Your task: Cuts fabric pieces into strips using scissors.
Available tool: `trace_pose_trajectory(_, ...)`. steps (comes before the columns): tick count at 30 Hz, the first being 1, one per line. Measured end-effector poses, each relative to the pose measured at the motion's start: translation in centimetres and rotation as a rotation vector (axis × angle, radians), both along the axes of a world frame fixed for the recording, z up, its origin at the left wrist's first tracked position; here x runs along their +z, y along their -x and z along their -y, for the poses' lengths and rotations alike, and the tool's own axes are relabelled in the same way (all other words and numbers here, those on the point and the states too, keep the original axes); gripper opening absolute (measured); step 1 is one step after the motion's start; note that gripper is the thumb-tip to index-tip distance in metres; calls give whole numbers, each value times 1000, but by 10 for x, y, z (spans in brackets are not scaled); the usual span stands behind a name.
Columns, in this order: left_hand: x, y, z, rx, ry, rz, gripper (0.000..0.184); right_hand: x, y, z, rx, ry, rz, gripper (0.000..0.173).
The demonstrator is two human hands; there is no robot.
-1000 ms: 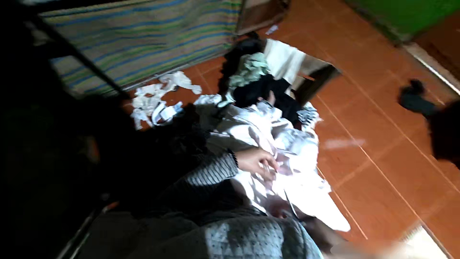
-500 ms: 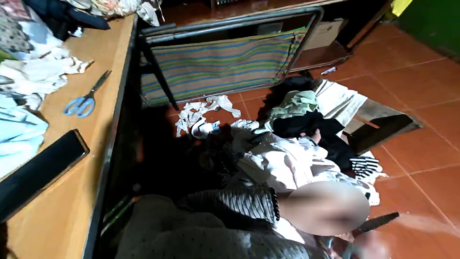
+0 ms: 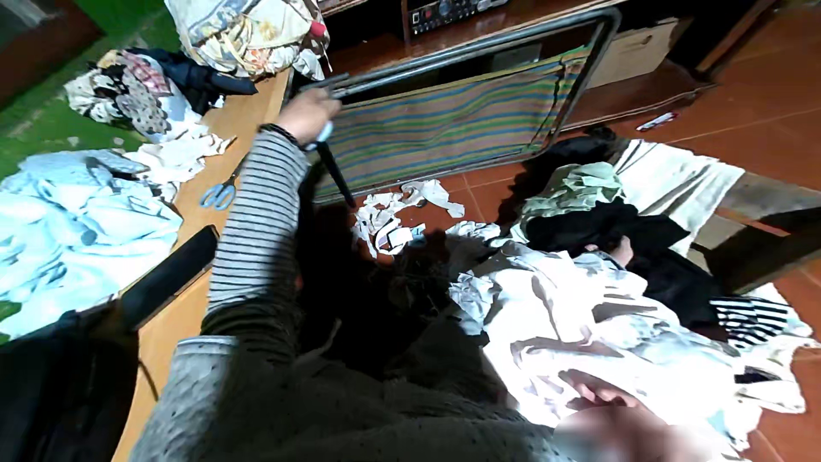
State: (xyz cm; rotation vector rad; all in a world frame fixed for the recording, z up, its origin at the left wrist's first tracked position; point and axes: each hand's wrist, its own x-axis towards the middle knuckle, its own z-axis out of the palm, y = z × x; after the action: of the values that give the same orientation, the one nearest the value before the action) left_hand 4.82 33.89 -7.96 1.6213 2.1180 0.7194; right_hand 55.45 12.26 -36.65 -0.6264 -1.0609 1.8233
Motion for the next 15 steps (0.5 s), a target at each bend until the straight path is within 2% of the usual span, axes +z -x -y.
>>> trace_pose_trajectory(2,13,47,5,169,87,-129,45,-2,4,4,-64,124,-49,40)
trace_pose_trajectory(5,11,101,19,328,213,-406,46,-3,0,1,-87,221,-133,39)
trace_pose_trajectory(7,-8,125,32,475,299,-592,54,-5,-2,-1,-70,236,-194,39)
trace_pose_trajectory(9,-40,163,52,533,192,-715,51,-6,-2,-1,-69,229,-219,39)
trace_pose_trajectory(12,-32,180,78,435,356,-626,40,-10,-2,-1,-72,222,-229,40)
trace_pose_trajectory(15,-30,179,87,461,345,-487,30,-8,-2,1,-83,236,-214,41)
